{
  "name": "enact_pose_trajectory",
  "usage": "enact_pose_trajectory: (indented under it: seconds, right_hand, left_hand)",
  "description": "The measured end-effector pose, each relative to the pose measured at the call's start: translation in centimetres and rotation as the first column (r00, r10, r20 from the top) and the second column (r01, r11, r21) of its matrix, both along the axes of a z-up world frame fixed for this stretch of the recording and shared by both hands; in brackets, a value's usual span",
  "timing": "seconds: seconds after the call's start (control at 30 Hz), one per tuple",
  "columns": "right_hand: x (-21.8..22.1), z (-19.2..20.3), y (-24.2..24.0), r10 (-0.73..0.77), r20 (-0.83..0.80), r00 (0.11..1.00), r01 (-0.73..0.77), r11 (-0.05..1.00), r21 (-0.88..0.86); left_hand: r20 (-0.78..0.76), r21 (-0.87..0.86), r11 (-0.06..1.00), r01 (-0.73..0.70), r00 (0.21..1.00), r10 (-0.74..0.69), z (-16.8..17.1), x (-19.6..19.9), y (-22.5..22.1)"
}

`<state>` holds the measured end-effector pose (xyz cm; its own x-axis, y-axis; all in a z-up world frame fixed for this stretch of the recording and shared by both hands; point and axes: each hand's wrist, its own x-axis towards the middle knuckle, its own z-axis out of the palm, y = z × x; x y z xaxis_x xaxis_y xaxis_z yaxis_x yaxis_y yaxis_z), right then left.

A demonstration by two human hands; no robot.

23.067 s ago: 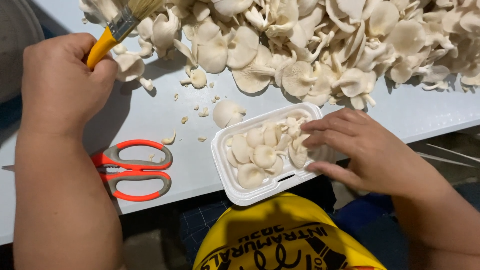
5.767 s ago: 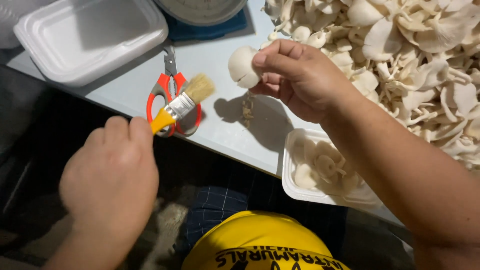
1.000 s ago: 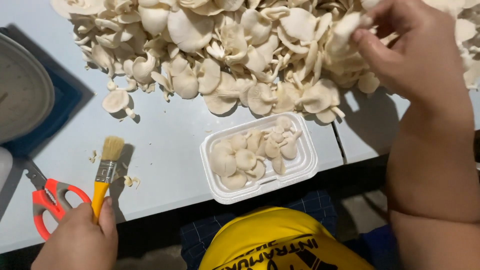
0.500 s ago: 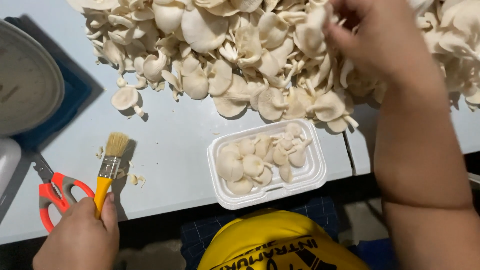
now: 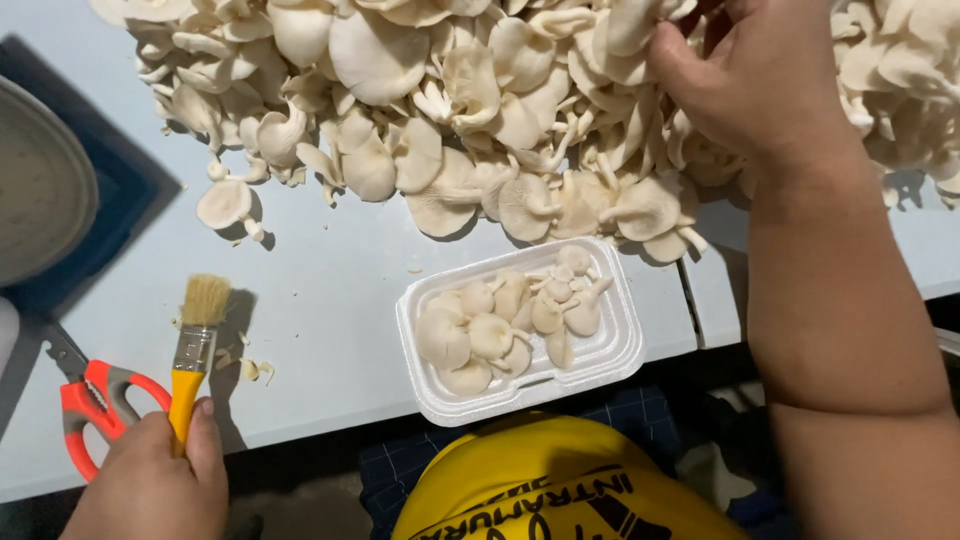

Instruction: The person cleans oyster mushrooms by brushing each piece with a paintbrush and placing them into a white plastic container. The person handles the mushrooms one at a time, brushing off debris and arranging them in the container.

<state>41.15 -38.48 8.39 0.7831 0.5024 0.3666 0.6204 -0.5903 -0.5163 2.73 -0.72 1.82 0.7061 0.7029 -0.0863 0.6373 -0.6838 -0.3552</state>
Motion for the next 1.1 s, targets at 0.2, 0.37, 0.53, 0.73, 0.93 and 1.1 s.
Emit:
enact_pose_trajectory:
  seconds: [0.2,0.37,0.53,0.73,0.93,1.1]
  right_hand:
    - [1.0,-1.5,-0.7,0.003,0.130,0.991,0.006,0.998,-0.069]
    - [0.3,0.1,0.1,0.009,-0.005,1.000,-0.009,0.999,-0.049]
    - [-0.5,1.1,1.0,-0.092,-0.119,0.989,0.088,0.995,-0.038]
    - [-0.3,0.4,0.7,-0.064,-0.109,0.992,0.070,0.996,0.052]
    - [0.6,-0.2,-0.2,0.079,0.156,0.985,-0.086,0.995,0.040]
    - [1.3,-1.0,-1.1,0.106,0.121,0.987,-0.106,0.994,-0.005]
  left_hand:
    - [0.036,-0.115,0.992,-0.049,0.998,0.054,0.0,0.4,0.1]
    - [-0.095,-0.061,0.993,-0.101,0.991,0.095,-0.7,1.0,-0.1]
    - [-0.031,-0.082,0.995,-0.064,0.998,0.062,-0.4,1.0,-0.3]
    - [-0.107,-0.126,0.984,-0.123,0.988,0.109,0.2,1.8,-0.7]
    - [-0.105,-0.185,0.975,-0.121,0.989,0.103,0.8,2.3,-0.7]
    - [-0.050,-0.087,0.994,-0.070,0.997,0.066,-0.6,1.1,-0.5]
